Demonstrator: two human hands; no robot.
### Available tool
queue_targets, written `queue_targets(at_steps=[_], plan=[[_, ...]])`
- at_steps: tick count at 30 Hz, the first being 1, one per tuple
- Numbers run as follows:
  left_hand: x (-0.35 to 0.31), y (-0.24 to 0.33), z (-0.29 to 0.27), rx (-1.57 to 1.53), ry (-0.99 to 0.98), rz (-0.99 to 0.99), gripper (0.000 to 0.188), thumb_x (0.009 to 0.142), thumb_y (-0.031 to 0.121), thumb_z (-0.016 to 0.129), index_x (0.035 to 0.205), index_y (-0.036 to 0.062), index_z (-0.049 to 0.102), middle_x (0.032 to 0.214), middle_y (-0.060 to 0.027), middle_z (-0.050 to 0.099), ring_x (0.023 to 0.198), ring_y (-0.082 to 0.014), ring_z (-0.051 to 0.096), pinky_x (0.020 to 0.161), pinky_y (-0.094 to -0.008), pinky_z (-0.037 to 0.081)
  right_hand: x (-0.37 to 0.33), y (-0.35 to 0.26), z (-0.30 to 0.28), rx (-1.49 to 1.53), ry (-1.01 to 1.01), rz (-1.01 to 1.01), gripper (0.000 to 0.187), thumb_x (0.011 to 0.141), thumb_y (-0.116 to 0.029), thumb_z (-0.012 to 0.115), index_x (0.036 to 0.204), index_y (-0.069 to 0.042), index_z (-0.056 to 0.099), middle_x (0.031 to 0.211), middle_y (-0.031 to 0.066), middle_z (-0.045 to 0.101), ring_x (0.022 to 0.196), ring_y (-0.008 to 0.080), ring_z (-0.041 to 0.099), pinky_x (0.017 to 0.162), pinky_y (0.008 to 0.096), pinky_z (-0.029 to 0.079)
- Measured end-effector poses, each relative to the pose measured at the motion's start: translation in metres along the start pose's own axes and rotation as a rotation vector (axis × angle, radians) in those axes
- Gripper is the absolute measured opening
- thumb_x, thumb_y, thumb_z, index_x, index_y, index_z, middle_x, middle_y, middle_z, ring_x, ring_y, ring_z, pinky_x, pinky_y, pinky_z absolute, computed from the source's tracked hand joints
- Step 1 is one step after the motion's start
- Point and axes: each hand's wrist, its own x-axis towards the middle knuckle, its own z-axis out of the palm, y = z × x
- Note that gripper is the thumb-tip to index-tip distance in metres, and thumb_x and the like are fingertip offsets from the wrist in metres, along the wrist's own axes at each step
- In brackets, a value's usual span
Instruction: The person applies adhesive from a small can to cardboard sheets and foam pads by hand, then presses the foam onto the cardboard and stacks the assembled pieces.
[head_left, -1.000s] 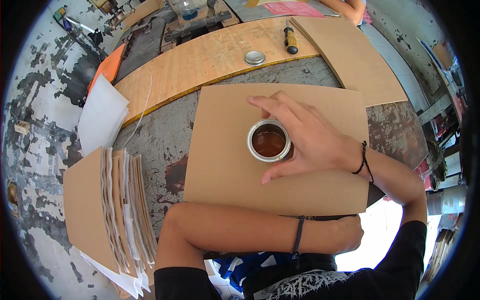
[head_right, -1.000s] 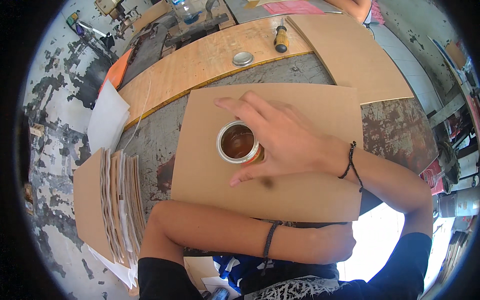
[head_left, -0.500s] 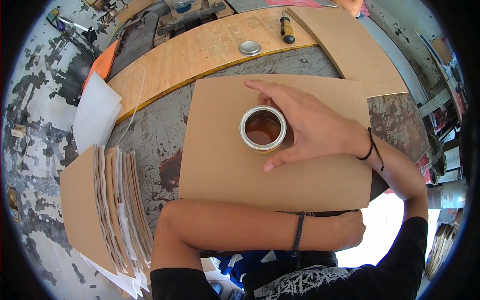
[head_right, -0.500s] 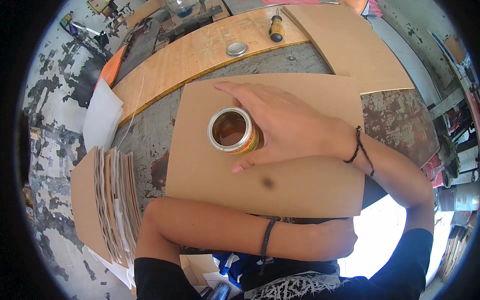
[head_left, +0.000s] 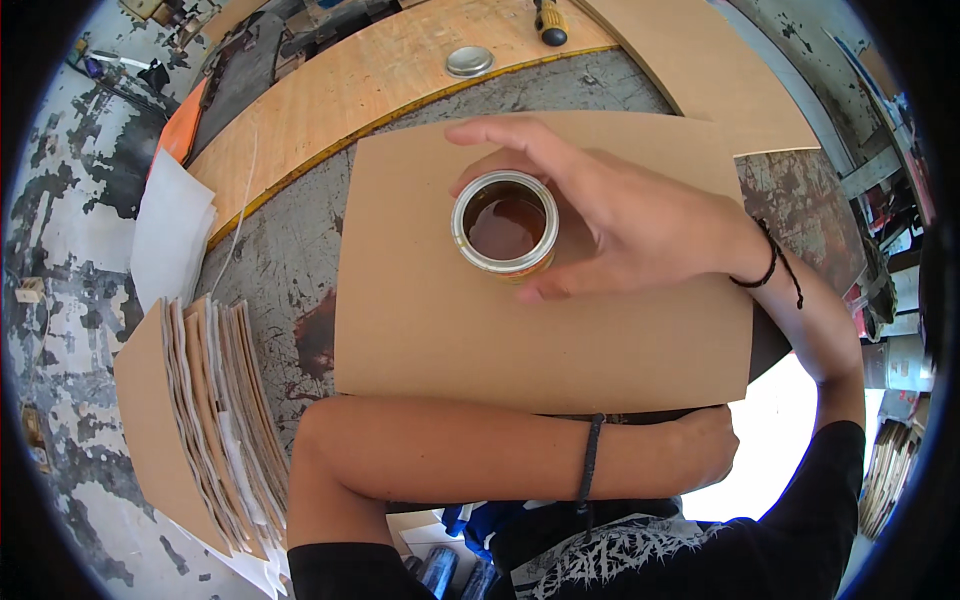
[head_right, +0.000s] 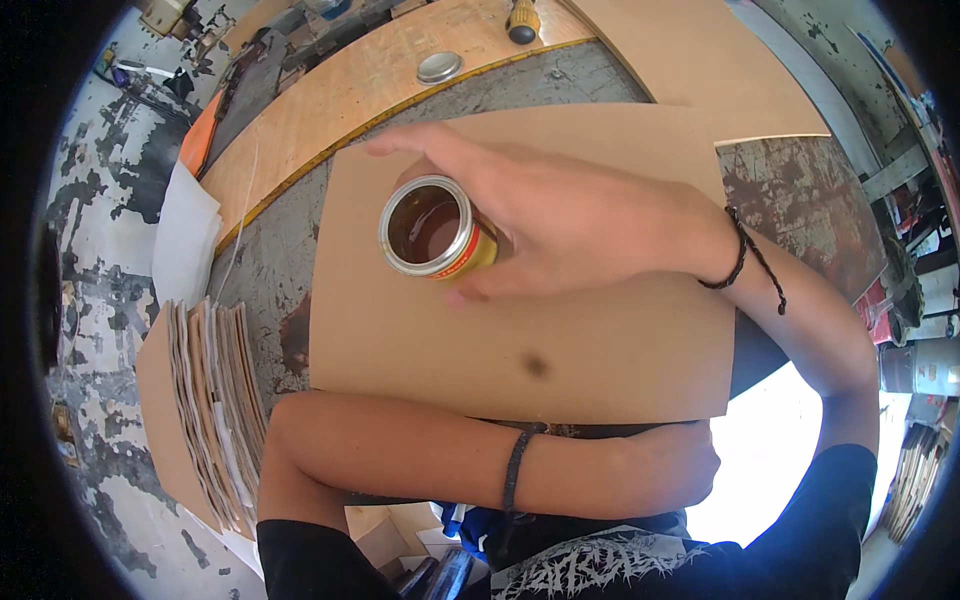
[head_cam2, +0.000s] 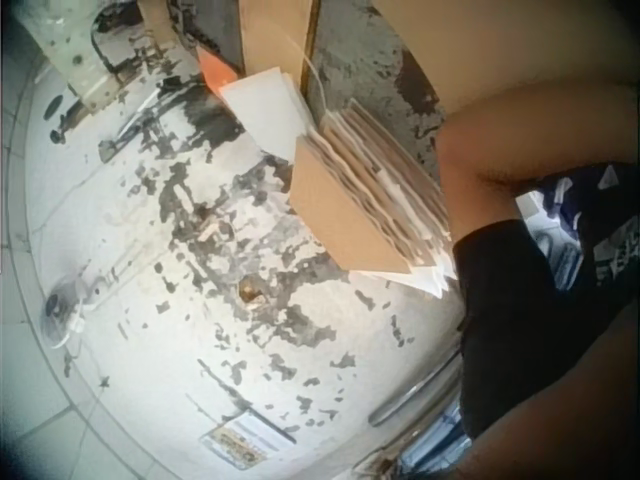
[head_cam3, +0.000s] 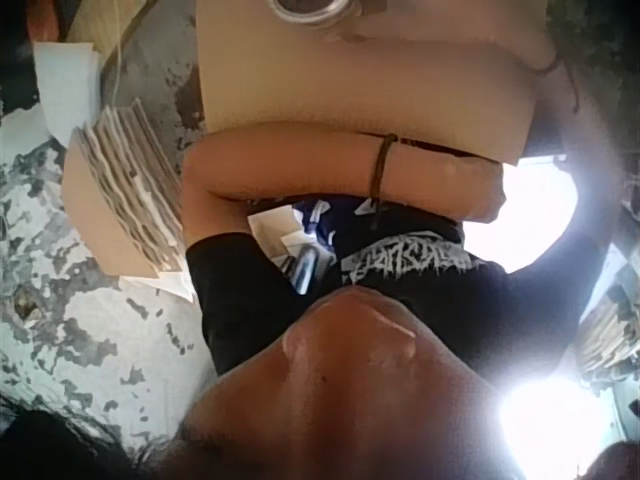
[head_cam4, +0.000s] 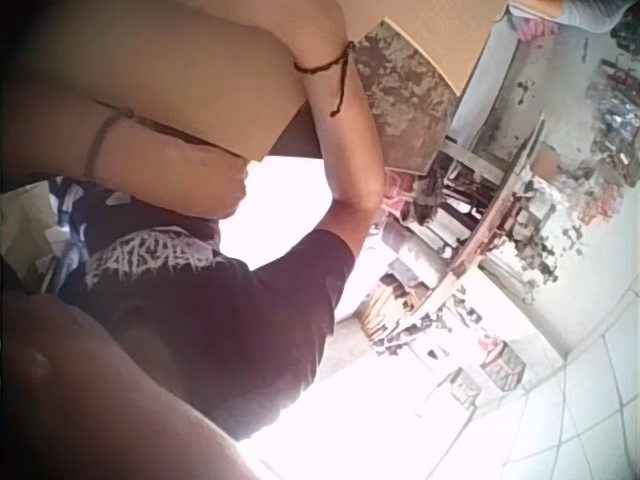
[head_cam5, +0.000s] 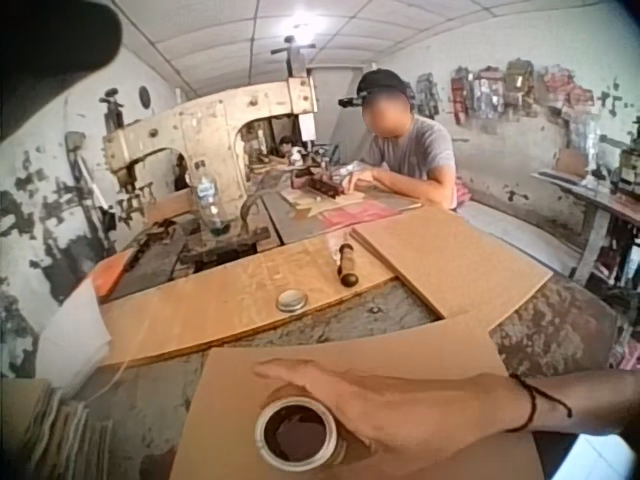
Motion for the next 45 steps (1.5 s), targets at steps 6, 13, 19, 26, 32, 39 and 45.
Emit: queue_targets(at_steps=[6, 13, 19, 26, 32, 39, 45], plan=[[0.002, 0.0, -0.004, -0.012, -0.04, 0.038, 0.013, 0.078, 0.019, 0.073, 0.087, 0.0107, 0.078, 0.084, -0.0014, 0.074, 0.079, -0.0218, 0.069, 0.068, -0.0417, 0.052, -0.009, -0.008, 0.002, -0.224, 0.089, -0.051, 0.111, 0.069, -0.019, 0.09, 0.156, -0.01, 0.021, 0.127, 0.0184, 0.053, 0.12, 0.0309, 0.055, 0.106, 0.0396, 0.044], [-0.001, 0.001, 0.0, -0.044, -0.052, 0.006, 0.014, 0.076, 0.019, 0.074, 0.087, 0.0102, 0.078, 0.086, -0.0003, 0.073, 0.078, -0.0213, 0.069, 0.067, -0.0412, 0.051, -0.007, -0.012, 0.0, -0.213, 0.131, -0.041, 0.093, 0.077, -0.017, 0.083, 0.149, 0.002, 0.027, 0.121, 0.029, 0.058, 0.109, 0.0409, 0.062, 0.091, 0.0428, 0.052], [0.004, 0.004, 0.004, -0.032, -0.028, 0.015, 0.012, 0.077, 0.019, 0.073, 0.085, 0.011, 0.077, 0.085, 0.0005, 0.073, 0.077, -0.0202, 0.068, 0.069, -0.0407, 0.05, -0.011, 0.0, -0.016, -0.045, -0.054, 0.001, 0.094, 0.077, -0.022, 0.083, 0.149, 0.001, 0.027, 0.115, 0.0286, 0.06, 0.104, 0.0398, 0.062, 0.091, 0.0415, 0.052], [0.0, 0.004, 0.001, -0.011, -0.02, -0.002, 0.013, 0.075, 0.021, 0.075, 0.084, 0.0117, 0.077, 0.083, 0.0011, 0.072, 0.078, -0.0193, 0.068, 0.069, -0.0402, 0.05, -0.008, 0.008, 0.004, -0.267, 0.175, -0.067, 0.096, 0.079, -0.024, 0.082, 0.15, 0.002, 0.024, 0.12, 0.0314, 0.06, 0.116, 0.0421, 0.06, 0.098, 0.0423, 0.05], [0.001, 0.002, 0.0, -0.016, -0.05, 0.001, 0.015, 0.075, 0.022, 0.076, 0.086, 0.0116, 0.077, 0.082, 0.0013, 0.073, 0.077, -0.0198, 0.068, 0.069, -0.0404, 0.051, -0.005, 0.006, -0.012, -0.05, -0.007, -0.014, 0.098, 0.078, -0.025, 0.084, 0.15, 0.001, 0.024, 0.125, 0.0316, 0.058, 0.119, 0.0446, 0.058, 0.1, 0.0436, 0.048], [0.0, 0.004, 0.004, -0.041, -0.012, 0.0, 0.017, 0.075, 0.022, 0.076, 0.088, 0.011, 0.078, 0.085, 0.0005, 0.074, 0.082, -0.02, 0.069, 0.07, -0.0408, 0.052, -0.01, 0.003, -0.006, 0.001, 0.085, -0.012, 0.092, 0.078, -0.022, 0.084, 0.148, -0.001, 0.028, 0.122, 0.0306, 0.059, 0.116, 0.0451, 0.058, 0.099, 0.0452, 0.049], [0.002, 0.005, 0.006, -0.049, 0.001, -0.003, 0.016, 0.076, 0.022, 0.074, 0.087, 0.0106, 0.077, 0.087, -0.0005, 0.073, 0.082, -0.0202, 0.069, 0.07, -0.0405, 0.052, -0.01, 0.0, 0.005, -0.23, 0.185, 0.034, 0.097, 0.077, -0.012, 0.084, 0.153, -0.007, 0.024, 0.126, 0.0219, 0.054, 0.118, 0.0347, 0.057, 0.099, 0.0407, 0.048]])
